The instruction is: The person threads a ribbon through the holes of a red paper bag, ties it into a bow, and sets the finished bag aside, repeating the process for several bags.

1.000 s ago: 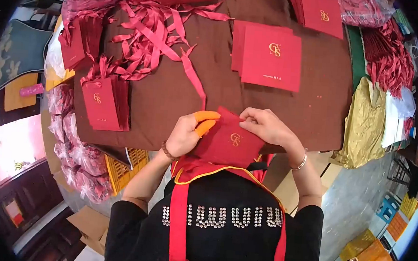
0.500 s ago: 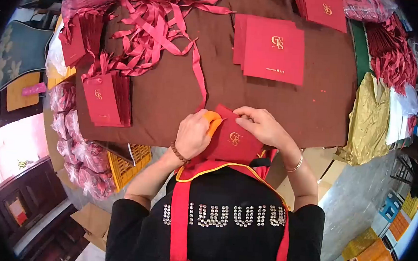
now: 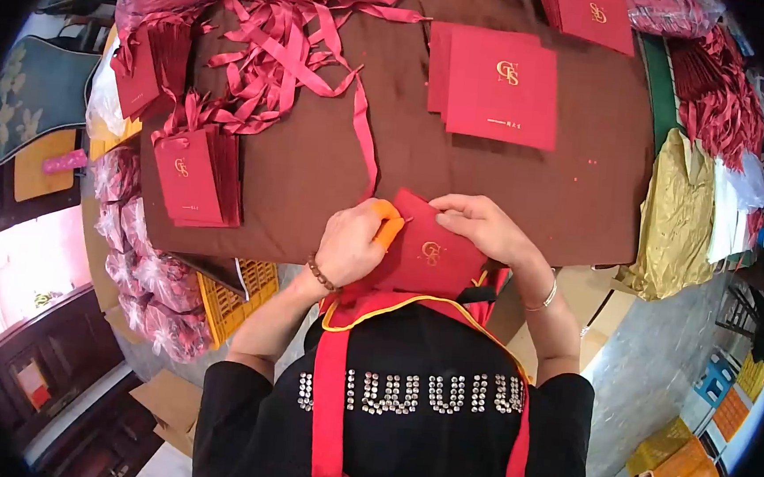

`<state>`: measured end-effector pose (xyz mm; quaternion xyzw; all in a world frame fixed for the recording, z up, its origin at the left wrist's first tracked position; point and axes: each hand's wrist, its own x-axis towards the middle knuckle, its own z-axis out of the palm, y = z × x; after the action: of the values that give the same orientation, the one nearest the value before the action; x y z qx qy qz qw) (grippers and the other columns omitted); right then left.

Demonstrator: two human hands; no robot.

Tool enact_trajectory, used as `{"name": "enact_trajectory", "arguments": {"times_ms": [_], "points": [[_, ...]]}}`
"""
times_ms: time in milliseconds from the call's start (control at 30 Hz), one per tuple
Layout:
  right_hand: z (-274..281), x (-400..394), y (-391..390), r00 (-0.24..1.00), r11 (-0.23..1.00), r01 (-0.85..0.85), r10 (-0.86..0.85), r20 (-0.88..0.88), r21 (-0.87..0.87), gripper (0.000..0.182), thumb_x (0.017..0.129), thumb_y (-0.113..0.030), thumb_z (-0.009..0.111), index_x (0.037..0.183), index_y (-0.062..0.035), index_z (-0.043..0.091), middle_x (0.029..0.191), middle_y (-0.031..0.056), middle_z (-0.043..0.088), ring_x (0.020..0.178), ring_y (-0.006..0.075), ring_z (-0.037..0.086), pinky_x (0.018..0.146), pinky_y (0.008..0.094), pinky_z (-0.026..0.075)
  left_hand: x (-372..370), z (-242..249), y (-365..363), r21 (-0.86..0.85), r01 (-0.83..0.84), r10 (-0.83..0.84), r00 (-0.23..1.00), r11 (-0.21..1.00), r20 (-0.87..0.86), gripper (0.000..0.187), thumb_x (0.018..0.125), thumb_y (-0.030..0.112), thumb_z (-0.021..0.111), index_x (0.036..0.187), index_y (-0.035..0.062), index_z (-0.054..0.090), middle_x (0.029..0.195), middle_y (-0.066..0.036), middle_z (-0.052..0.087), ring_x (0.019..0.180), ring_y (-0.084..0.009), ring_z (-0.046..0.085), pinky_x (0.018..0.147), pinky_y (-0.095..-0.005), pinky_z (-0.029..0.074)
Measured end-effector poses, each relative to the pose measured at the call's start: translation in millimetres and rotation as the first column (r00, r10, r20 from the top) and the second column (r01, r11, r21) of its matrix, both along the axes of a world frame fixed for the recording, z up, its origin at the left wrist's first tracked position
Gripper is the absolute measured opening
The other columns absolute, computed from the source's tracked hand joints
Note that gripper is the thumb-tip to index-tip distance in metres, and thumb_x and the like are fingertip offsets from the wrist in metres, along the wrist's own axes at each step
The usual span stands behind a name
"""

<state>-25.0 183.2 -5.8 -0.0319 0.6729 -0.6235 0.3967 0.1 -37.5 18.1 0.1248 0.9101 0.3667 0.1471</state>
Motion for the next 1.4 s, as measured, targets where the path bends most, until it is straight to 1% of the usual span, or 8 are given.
{"name": "enact_trajectory", "arguments": {"times_ms": [433, 633, 700, 933, 1000, 1133, 1167, 1400], "points": [[10.4, 2.2, -2.9, 0.991, 0.994, -0.049, 0.060, -0.119, 0.098, 0.028, 0.090, -0.013, 0.054, 0.113, 0.0017, 0.058, 0.074, -0.0003, 0.058, 0.070, 0.0047, 0.048, 0.064, 0.0234, 0.042, -7.7, 11.3, 9.7, 0.000, 0.016, -0.016, 1.000, 1.000, 0.019, 0.014, 0.080, 0.013, 0.057, 0.084, 0.0002, 0.061, 0.081, -0.019, 0.060, 0.072, -0.0378, 0.059, 0.063, -0.0456, 0.046], [19.9, 4.7, -6.4, 0.923, 0.971, -0.076, 0.155, -0.351, 0.229, 0.026, 0.089, -0.012, 0.053, 0.111, 0.0000, 0.058, 0.070, 0.0132, 0.059, 0.058, 0.0184, 0.054, 0.061, 0.0277, 0.044, -10.8, 10.9, 11.0, -0.076, 0.086, -0.090, 0.994, 0.993, -0.054, 0.010, 0.079, 0.010, 0.060, 0.082, -0.0001, 0.059, 0.076, -0.018, 0.060, 0.070, -0.0374, 0.058, 0.061, -0.0435, 0.046], [11.9, 9.9, -8.3, 0.853, 0.994, -0.010, 0.065, -0.518, 0.110, 0.025, 0.088, -0.016, 0.053, 0.108, -0.0037, 0.060, 0.084, 0.0186, 0.064, 0.074, 0.0375, 0.060, 0.067, 0.0422, 0.047, -10.7, 13.6, 18.4, -0.119, 0.087, -0.097, 0.992, 0.989, -0.081, 0.010, 0.078, 0.010, 0.060, 0.080, -0.0001, 0.059, 0.075, -0.018, 0.059, 0.069, -0.0374, 0.058, 0.062, -0.0443, 0.046], [15.7, 13.1, -11.9, 0.787, 0.981, -0.002, 0.122, -0.604, 0.195, 0.024, 0.087, -0.014, 0.051, 0.108, -0.0050, 0.056, 0.085, 0.0181, 0.064, 0.077, 0.0369, 0.061, 0.068, 0.0452, 0.048, -5.0, 17.1, 14.5, -0.268, 0.142, -0.202, 0.956, 0.953, -0.213, 0.011, 0.076, 0.015, 0.065, 0.081, 0.0058, 0.061, 0.078, -0.009, 0.057, 0.069, -0.0288, 0.055, 0.063, -0.0387, 0.042], [21.8, 11.7, -12.5, 0.789, 0.978, -0.027, 0.147, -0.597, 0.205, 0.022, 0.087, -0.014, 0.052, 0.106, -0.0051, 0.054, 0.083, 0.0174, 0.064, 0.077, 0.0365, 0.061, 0.066, 0.0449, 0.048, -11.2, 24.7, 11.2, -0.114, 0.142, -0.172, 0.928, 0.983, -0.329, 0.013, 0.075, 0.015, 0.066, 0.083, 0.0066, 0.062, 0.083, -0.007, 0.056, 0.077, -0.0259, 0.053, 0.068, -0.0360, 0.038], [32.8, 18.4, -20.9, 0.705, 0.958, -0.017, 0.215, -0.676, 0.288, 0.018, 0.084, -0.013, 0.058, 0.099, -0.0048, 0.052, 0.078, 0.0135, 0.063, 0.072, 0.0333, 0.061, 0.062, 0.0413, 0.048, -36.5, 21.8, -4.1, -0.073, 0.239, -0.249, 0.949, 0.968, -0.195, 0.012, 0.078, 0.018, 0.064, 0.087, 0.0092, 0.063, 0.090, -0.004, 0.056, 0.089, -0.0243, 0.050, 0.075, -0.0367, 0.035], [36.0, 20.8, -22.9, 0.675, 0.947, 0.014, 0.228, -0.702, 0.320, 0.017, 0.083, -0.014, 0.061, 0.095, -0.0054, 0.053, 0.077, 0.0124, 0.063, 0.070, 0.0326, 0.061, 0.061, 0.0407, 0.048, -44.3, 25.7, -4.1, -0.061, 0.281, -0.279, 0.960, 0.958, 0.032, 0.009, 0.080, 0.017, 0.062, 0.087, 0.0103, 0.063, 0.099, -0.003, 0.057, 0.099, -0.0239, 0.047, 0.083, -0.0382, 0.034], [26.5, 29.2, -30.6, 0.590, 0.937, 0.104, 0.211, -0.779, 0.333, 0.013, 0.082, -0.012, 0.062, 0.090, -0.0056, 0.054, 0.076, 0.0108, 0.062, 0.066, 0.0299, 0.061, 0.059, 0.0388, 0.048, -84.3, 20.3, -0.2, 0.125, 0.603, -0.616, 0.774, 0.788, 0.146, 0.008, 0.076, 0.009, 0.063, 0.084, 0.0104, 0.062, 0.120, -0.004, 0.050, 0.120, -0.0233, 0.038, 0.096, -0.0427, 0.027]]}}
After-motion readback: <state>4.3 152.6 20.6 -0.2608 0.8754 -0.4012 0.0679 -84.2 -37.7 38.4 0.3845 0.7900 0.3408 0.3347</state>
